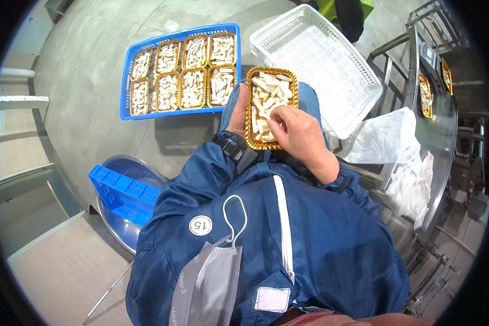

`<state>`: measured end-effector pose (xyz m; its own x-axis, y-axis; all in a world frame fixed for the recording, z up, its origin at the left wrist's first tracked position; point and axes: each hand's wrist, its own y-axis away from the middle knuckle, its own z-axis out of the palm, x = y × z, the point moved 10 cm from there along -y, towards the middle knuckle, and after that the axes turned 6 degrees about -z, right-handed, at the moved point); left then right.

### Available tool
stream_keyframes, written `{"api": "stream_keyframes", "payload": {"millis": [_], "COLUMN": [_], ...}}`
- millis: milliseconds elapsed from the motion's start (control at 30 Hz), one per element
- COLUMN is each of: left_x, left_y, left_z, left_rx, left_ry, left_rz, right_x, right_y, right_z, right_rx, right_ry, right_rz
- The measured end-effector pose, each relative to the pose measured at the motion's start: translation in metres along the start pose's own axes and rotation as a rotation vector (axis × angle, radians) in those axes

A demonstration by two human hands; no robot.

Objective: Arranging sliced food items into small gold trays and organizing them in a larger blue basket.

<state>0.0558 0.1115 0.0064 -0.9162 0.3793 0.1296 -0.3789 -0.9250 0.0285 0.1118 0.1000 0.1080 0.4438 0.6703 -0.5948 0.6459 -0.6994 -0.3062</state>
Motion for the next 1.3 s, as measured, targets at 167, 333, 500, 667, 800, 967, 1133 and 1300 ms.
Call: {"api": "stream_keyframes", "payload": {"millis": [167,333,500,667,800,967,1133,1300], "left_x": [0.01,0.007,0.016,0.004,0.001,0.003,0.003,0.003], "left_y": [-0.008,-0.014,0.003,0.004,0.002,-0.001,0.0,0.005], "left_z": [-0.004,-0.008,-0.016,-0.015,-0.02,-0.018,-0.017,-0.023], "left_rx": [0.014,0.077,0.201,0.103,0.057,0.074,0.076,0.098], "left_ry": [-0.084,-0.168,-0.25,-0.208,-0.116,-0.143,-0.155,-0.167], "left_rz": [0.012,-0.057,-0.002,-0.063,-0.063,-0.076,-0.092,-0.104], "right_x": [-0.001,-0.005,0.007,-0.019,-0.008,-0.015,-0.009,-0.009], "right_y": [-0.007,-0.009,-0.006,0.0,-0.002,-0.001,-0.006,-0.004], "right_z": [-0.013,-0.001,0.054,0.043,0.034,0.037,0.036,0.047], "right_rx": [-0.021,-0.206,-0.347,-0.199,-0.134,-0.2,-0.113,-0.18], "right_ry": [-0.127,-0.129,-0.098,-0.084,0.018,-0.016,0.016,0.059], "right_rz": [0.011,-0.136,-0.087,-0.302,-0.271,-0.271,-0.196,-0.193]}}
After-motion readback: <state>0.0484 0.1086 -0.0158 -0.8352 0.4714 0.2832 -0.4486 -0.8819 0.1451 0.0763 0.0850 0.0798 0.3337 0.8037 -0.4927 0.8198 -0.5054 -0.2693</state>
